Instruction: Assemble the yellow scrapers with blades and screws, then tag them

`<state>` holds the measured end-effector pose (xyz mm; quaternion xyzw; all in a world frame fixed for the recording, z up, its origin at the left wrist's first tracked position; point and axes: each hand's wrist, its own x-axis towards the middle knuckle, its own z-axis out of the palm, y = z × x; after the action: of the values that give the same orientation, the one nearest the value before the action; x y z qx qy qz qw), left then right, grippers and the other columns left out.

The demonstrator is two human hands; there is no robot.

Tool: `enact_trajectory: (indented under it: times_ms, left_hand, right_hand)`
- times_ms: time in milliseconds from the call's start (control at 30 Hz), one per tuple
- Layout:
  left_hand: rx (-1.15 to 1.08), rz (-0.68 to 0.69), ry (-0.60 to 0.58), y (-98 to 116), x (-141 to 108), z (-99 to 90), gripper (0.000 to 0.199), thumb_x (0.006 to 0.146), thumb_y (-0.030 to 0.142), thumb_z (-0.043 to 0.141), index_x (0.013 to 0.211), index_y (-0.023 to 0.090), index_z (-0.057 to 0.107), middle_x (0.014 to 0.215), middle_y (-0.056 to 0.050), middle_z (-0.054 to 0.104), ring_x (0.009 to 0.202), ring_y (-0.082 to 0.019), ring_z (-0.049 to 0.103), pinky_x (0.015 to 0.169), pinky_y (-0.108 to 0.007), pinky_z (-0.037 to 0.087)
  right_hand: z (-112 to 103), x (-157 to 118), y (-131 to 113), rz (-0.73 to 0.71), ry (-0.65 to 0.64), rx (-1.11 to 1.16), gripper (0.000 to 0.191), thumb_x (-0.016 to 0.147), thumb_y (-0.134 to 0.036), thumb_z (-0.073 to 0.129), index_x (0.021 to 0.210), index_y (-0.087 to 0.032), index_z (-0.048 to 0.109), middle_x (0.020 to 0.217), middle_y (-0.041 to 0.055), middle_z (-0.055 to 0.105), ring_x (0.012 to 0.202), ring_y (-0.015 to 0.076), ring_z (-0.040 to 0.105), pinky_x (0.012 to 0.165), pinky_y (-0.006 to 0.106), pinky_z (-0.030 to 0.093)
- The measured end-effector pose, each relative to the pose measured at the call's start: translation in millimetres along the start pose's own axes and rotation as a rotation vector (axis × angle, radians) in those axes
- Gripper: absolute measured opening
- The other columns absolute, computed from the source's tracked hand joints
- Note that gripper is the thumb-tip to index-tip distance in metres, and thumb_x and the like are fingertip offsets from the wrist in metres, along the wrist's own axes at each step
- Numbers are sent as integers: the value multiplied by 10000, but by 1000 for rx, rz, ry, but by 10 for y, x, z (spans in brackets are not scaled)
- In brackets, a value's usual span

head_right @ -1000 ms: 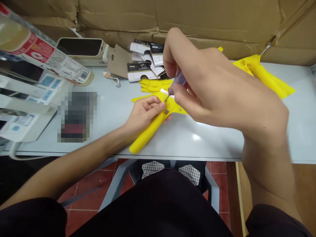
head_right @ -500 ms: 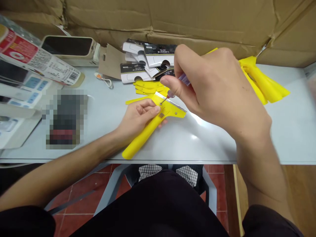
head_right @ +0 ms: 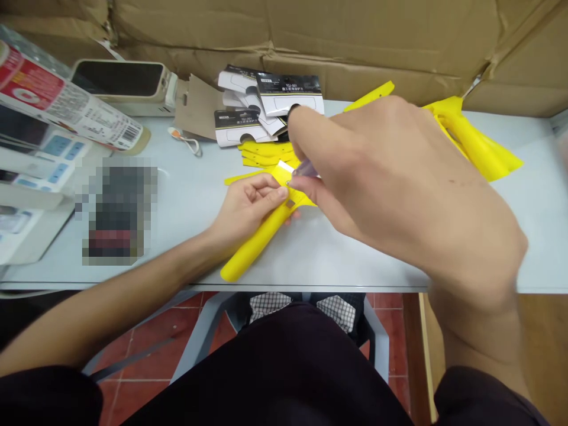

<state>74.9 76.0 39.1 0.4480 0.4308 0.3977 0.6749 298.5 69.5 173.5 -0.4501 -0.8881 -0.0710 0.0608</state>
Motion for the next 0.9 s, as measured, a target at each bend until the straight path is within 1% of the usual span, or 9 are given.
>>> enact_trajectory:
  times_ms: [133, 200, 300, 367, 467, 633, 767, 833, 900]
  left_hand:
    - [22, 3, 11, -3, -1, 5, 391, 873, 450, 915, 864, 204, 612, 790, -33, 796, 572, -135, 736, 588, -244, 642]
    - [19, 3, 18, -7, 0, 7, 349, 892, 405, 892, 862, 204, 609, 780, -26, 789, 583, -138, 745, 595, -241, 645]
    - [23, 11, 24, -11, 2, 14, 282, 918, 347, 844, 864, 210, 603, 772, -21, 783, 615, -157, 771, 597, -249, 650]
    - [45, 14, 29, -11, 5, 20, 249, 928, 316, 816, 865, 215, 597, 780, -25, 789, 640, -176, 789, 593, -257, 650]
    - [71, 16, 37, -11, 10, 24, 237, 936, 289, 789, 859, 222, 575, 795, -34, 800, 656, -192, 800, 586, -269, 648]
    - [65, 31, 32, -26, 18, 16, 266, 926, 308, 814, 858, 218, 573, 790, -35, 804, 640, -187, 794, 580, -266, 646]
    - [35, 39, 13, -33, 19, 7, 279, 925, 334, 840, 874, 206, 596, 788, -42, 806, 631, -174, 793, 582, -249, 649]
    - [38, 36, 8, -32, 19, 4, 306, 921, 358, 854, 877, 204, 594, 790, -44, 805, 659, -183, 808, 584, -244, 651]
    - [52, 34, 3, -31, 21, 3, 339, 912, 388, 871, 874, 204, 588, 785, -39, 794, 697, -200, 827, 584, -243, 653]
  right_hand:
    - [-48, 43, -83, 131, -145, -155, 440, 1106, -513, 270, 1069, -332, 669, 757, 115, 660, 719, 368, 655, 641, 460, 309]
    - [-59, 40, -91, 212, -157, -132, 534, 1096, -559, 189, 1225, -332, 655, 751, 108, 621, 691, 366, 637, 668, 460, 315]
    - [-73, 21, -70, 209, -153, 38, 473, 1049, -520, 285, 1445, -375, 499, 851, 77, 666, 670, 339, 623, 695, 471, 359]
    - [-81, 14, -51, 173, -161, 96, 431, 1021, -464, 333, 1419, -419, 492, 952, 66, 716, 737, 339, 655, 716, 480, 383]
    - [-93, 21, -49, 176, -134, 45, 393, 1057, -498, 295, 1341, -435, 559, 1060, 76, 753, 925, 379, 712, 766, 497, 387]
    - [-115, 66, -119, 284, -185, -123, 607, 1066, -641, 192, 1337, -357, 655, 947, 145, 714, 933, 436, 697, 802, 537, 389]
    - [-116, 90, -149, 334, -241, -214, 831, 1055, -701, 22, 1305, -297, 703, 924, 183, 689, 1013, 504, 702, 820, 575, 427]
    - [-105, 85, -139, 297, -205, -198, 804, 1065, -697, 47, 1423, -286, 638, 913, 168, 694, 970, 501, 713, 794, 568, 435]
    - [-88, 72, -118, 227, -153, -83, 640, 1068, -603, 238, 1565, -290, 492, 926, 133, 707, 849, 442, 718, 746, 531, 436]
